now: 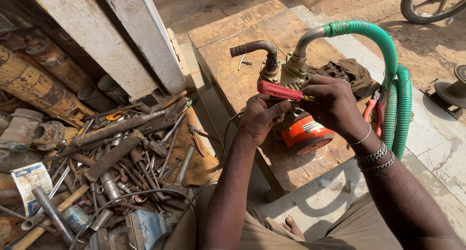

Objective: The person repairs an electric water pump on a wooden workbench outdoors. They hold the pump body and its metal pipe fitting, tighten the fitting by hand and with a wrench, then use a screwdriver to unscrew and reattach the pump's terminal cover box while handling its wiring.

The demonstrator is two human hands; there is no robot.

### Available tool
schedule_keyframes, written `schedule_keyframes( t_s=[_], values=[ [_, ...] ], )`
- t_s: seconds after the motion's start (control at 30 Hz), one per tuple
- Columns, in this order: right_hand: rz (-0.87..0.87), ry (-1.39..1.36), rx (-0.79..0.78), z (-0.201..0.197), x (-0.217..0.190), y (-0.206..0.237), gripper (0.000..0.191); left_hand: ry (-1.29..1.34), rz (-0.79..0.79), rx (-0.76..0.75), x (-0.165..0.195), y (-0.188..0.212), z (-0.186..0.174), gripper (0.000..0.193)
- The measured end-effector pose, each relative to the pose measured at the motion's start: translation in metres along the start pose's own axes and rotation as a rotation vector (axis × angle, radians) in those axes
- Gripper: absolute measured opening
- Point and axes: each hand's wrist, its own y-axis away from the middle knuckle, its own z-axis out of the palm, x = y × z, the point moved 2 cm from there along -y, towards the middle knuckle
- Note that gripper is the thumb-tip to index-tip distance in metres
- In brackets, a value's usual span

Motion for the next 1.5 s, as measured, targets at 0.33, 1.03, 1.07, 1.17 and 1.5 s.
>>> schedule_keyframes(
  t_s=[0.33,1.03,1.07,1.17,1.5],
  values=[
    [0.310,0.071,0.108,0.023,0.062,0.029,0.031,0.111,0.034,0.127,-0.008,-0.020,-0.034,0.021],
    [0.756,-0.143,0.107,0.094,0.176,0.065,0.021,-0.429,0.031,0.070,-0.037,-0.114,-0.081,0.009],
    [0.815,-0.202,0.117,0.095,0.186,0.074,0.021,-0.445,0.022,0.059,-0.040,-0.116,-0.083,0.009],
    [0.777,-0.258,0.077,0.099,0.210,0.097,0.021,-0.376,-0.025,0.054,-0.050,-0.120,-0.088,0.013],
    [0.764,-0.218,0.059,0.107,0.220,0.111,0.024,-0.307,-0.058,0.015,-0.070,-0.155,-0.102,0.017]
  ],
)
